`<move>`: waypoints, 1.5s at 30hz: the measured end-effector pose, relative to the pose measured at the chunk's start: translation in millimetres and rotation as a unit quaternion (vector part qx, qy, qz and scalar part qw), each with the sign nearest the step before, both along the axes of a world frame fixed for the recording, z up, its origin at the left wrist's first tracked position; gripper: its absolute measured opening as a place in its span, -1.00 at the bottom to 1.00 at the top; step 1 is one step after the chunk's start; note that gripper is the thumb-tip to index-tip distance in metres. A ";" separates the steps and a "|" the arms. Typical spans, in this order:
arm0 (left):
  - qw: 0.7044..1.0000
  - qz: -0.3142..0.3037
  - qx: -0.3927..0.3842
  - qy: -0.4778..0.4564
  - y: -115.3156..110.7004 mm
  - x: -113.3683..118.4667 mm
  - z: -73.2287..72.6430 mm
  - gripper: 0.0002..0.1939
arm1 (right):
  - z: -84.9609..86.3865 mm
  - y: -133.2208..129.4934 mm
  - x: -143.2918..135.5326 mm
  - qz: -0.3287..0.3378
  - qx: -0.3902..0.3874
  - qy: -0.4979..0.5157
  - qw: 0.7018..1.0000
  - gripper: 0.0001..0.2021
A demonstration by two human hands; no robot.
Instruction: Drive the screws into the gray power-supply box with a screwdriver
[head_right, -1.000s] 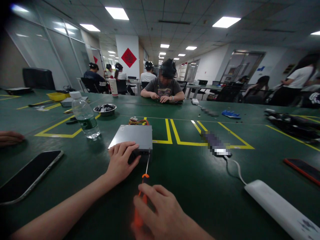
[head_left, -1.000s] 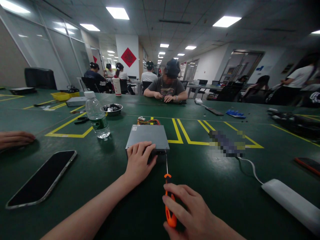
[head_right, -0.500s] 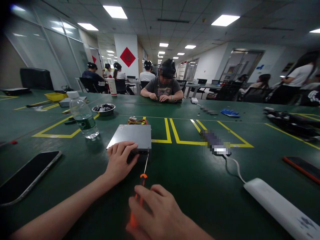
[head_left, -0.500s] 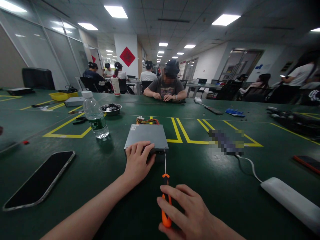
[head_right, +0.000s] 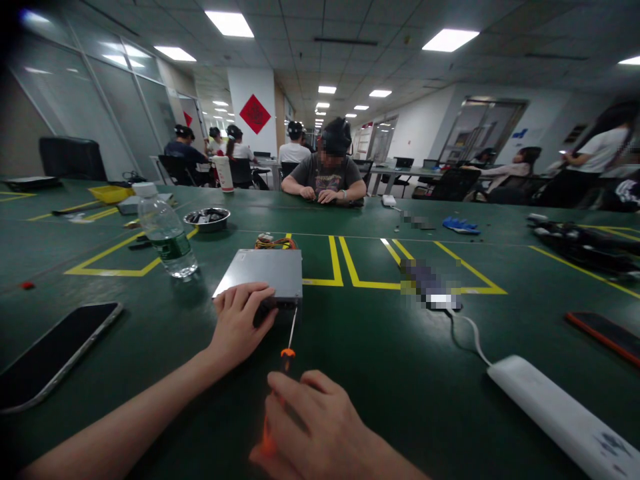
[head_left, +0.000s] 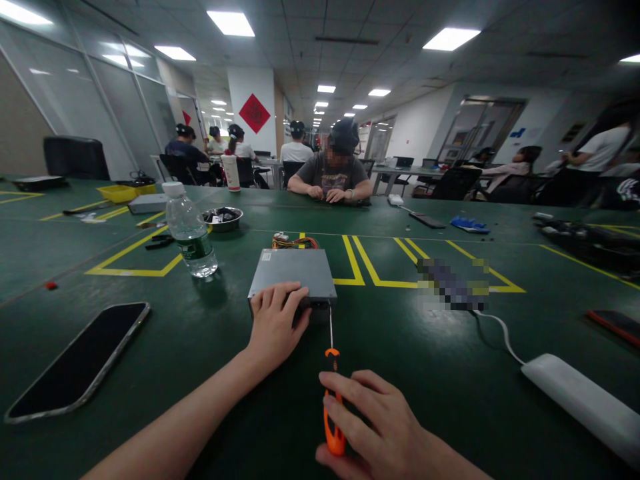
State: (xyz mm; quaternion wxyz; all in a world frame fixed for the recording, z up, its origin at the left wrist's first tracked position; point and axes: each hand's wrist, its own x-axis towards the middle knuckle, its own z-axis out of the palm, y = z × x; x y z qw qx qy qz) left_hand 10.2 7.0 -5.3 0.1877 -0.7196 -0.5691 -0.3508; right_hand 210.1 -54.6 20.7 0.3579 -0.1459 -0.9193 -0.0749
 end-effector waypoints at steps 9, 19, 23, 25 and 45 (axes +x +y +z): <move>1.000 -0.016 0.004 -0.003 0.1 0.1 0.5 -0.72 | 1.6 -1.7 0.6 -0.004 -0.032 -0.012 0.999 -0.75; 1.000 -0.019 0.006 -0.007 0.5 0.1 0.6 -0.72 | -0.4 -1.6 0.6 -0.011 -0.038 0.015 0.999 -0.71; 1.000 -0.017 0.005 -0.009 0.2 0.3 0.5 -0.72 | 1.3 -1.6 -0.9 -0.003 -0.021 -0.017 1.000 -0.73; 1.000 -0.017 0.002 -0.009 0.1 0.4 0.6 -0.73 | -0.3 -0.6 -1.3 -0.003 -0.013 0.002 1.000 -0.75; 1.000 -0.014 0.000 -0.002 0.7 0.2 0.8 -0.73 | 1.9 1.6 2.5 -0.008 -0.034 0.005 0.999 -0.69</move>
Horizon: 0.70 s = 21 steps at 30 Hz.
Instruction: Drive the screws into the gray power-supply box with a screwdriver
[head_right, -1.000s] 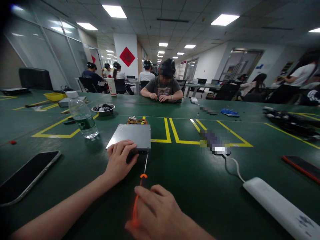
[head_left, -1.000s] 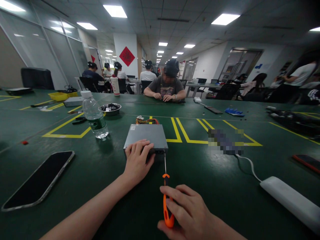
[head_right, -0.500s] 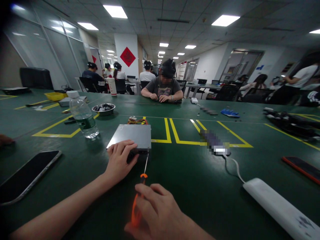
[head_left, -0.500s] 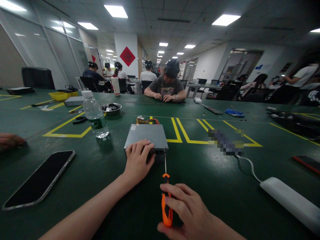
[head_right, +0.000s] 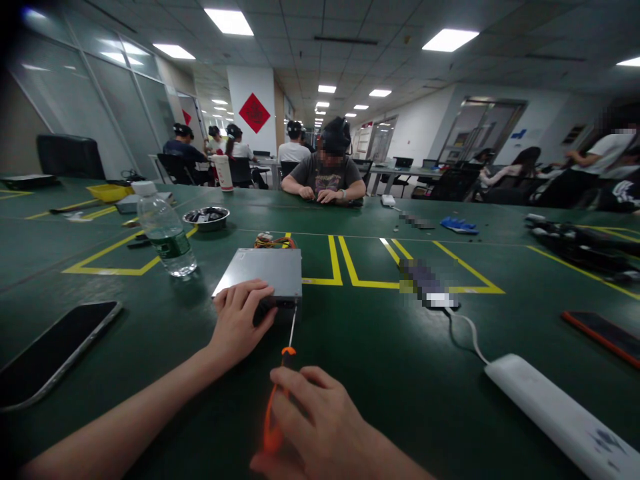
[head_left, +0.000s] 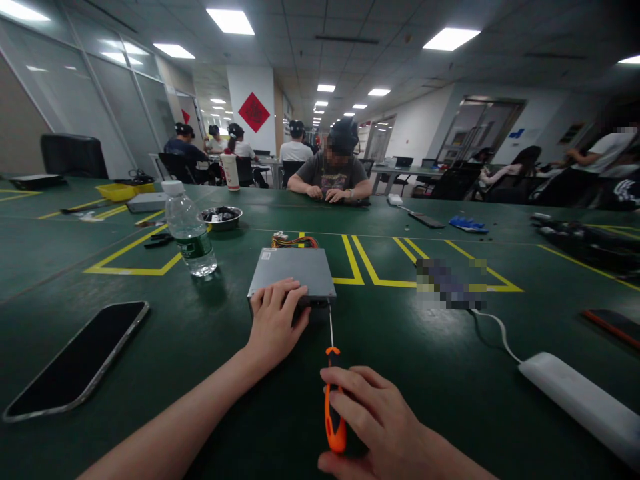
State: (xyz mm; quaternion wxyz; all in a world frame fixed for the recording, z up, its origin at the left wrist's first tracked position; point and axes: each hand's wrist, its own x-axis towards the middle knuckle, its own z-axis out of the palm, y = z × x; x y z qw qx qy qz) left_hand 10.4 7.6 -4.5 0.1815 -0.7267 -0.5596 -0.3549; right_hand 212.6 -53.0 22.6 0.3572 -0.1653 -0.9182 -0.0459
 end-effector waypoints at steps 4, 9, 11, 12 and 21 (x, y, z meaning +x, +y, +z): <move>1.000 -0.001 0.004 0.000 -0.2 0.1 -0.2 -0.72 | 1.8 -0.1 -0.9 0.004 0.025 -0.028 0.999 -0.76; 1.000 0.000 0.005 0.001 -0.7 0.3 -0.4 -0.72 | -3.6 -1.0 0.2 0.008 0.026 0.023 0.999 -0.80; 1.000 0.001 0.003 0.000 -0.8 0.2 -0.5 -0.72 | -3.4 -1.7 0.9 0.000 0.003 0.018 1.000 -0.75; 1.000 0.001 0.002 -0.001 -0.7 0.1 -0.4 -0.72 | -2.5 -1.9 1.0 0.001 -0.001 0.010 1.000 -0.73; 1.000 0.001 0.001 0.002 -0.1 -0.5 -0.1 -0.72 | 1.4 -2.0 -1.1 -0.003 0.035 0.026 0.999 -0.76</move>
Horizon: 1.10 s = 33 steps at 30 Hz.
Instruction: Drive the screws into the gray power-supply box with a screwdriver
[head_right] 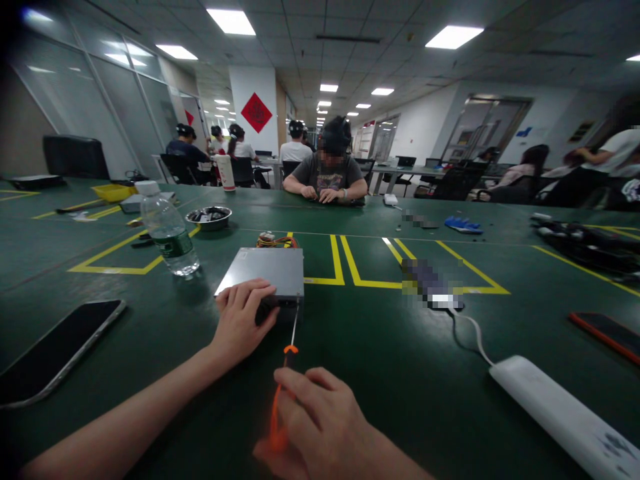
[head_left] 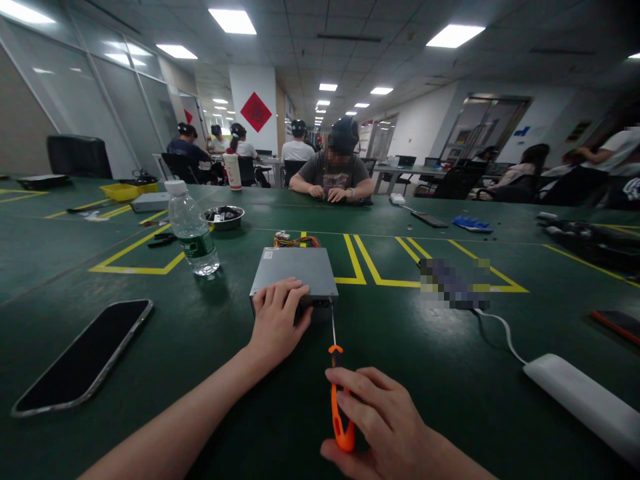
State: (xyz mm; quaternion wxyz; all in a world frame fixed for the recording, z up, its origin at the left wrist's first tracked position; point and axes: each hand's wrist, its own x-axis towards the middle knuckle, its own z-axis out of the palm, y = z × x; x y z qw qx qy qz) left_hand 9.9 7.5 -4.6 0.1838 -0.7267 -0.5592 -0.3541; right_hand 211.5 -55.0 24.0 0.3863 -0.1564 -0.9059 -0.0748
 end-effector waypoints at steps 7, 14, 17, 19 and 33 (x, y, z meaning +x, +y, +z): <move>1.000 0.001 0.000 -0.001 -0.2 0.3 0.6 -0.73 | 0.2 0.4 -0.3 0.010 -0.012 -0.050 0.999 -0.71; 1.000 0.001 0.002 -0.004 -0.1 0.5 0.7 -0.72 | -4.8 1.9 -1.5 0.002 -0.006 0.000 1.000 -0.68; 1.000 0.000 0.001 -0.005 -0.1 0.7 0.3 -0.72 | -2.7 0.6 -1.5 -0.003 -0.031 -0.021 0.999 -0.66; 1.000 0.001 0.001 -0.005 -0.1 0.6 0.2 -0.72 | -0.8 0.2 -1.6 0.005 -0.031 -0.045 0.999 -0.70; 1.000 -0.001 -0.003 -0.004 -0.3 -0.3 -0.8 -0.71 | -1.3 1.8 0.1 0.009 -0.012 -0.052 0.999 -0.73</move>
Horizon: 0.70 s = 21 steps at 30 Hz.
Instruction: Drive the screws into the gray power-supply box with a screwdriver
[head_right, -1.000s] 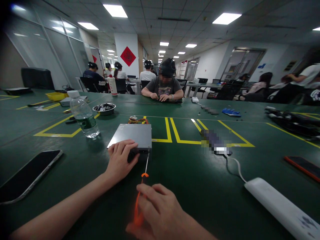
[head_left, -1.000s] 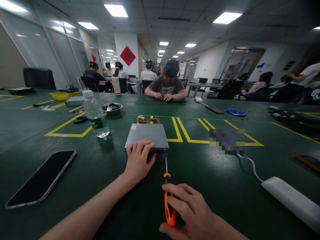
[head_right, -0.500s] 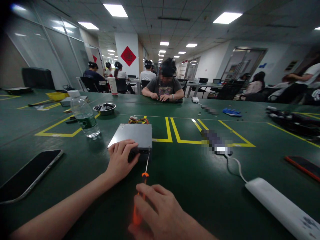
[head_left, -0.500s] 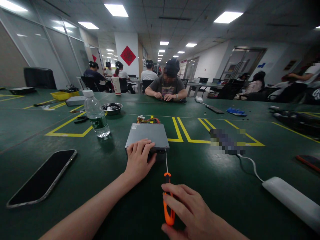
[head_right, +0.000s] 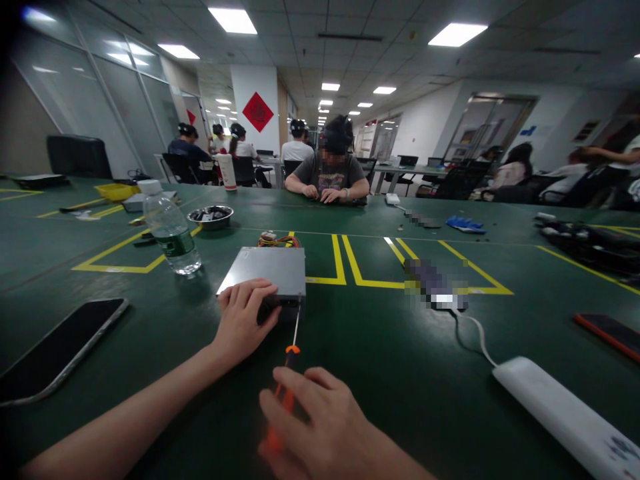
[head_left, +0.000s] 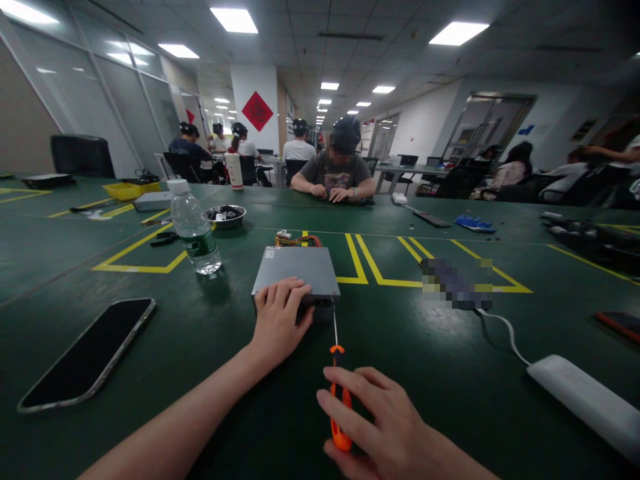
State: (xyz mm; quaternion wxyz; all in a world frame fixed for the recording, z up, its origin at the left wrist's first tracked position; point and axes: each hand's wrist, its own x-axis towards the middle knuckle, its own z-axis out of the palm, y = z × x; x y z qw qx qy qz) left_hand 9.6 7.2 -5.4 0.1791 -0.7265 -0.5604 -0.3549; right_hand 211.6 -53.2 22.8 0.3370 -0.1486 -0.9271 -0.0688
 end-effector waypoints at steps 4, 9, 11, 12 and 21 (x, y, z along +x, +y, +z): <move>1.000 -0.001 0.003 -0.003 0.0 0.2 0.3 -0.72 | -4.6 1.6 2.4 -0.006 0.014 0.031 0.999 -0.73; 1.000 -0.003 0.007 -0.002 1.1 -0.2 -0.4 -0.71 | -10.6 4.1 5.7 0.040 0.031 0.033 0.998 -0.71; 1.000 -0.005 0.009 -0.002 1.4 -0.2 -0.5 -0.70 | -9.4 4.2 3.2 0.061 0.025 0.027 0.997 -0.72; 1.000 -0.006 0.010 -0.003 1.5 -0.2 -0.5 -0.70 | -8.5 4.2 1.3 0.064 0.019 0.024 0.997 -0.72; 1.000 -0.005 0.009 -0.007 0.3 0.2 0.4 -0.71 | -9.9 7.4 -8.4 0.058 -0.017 0.025 0.998 -0.73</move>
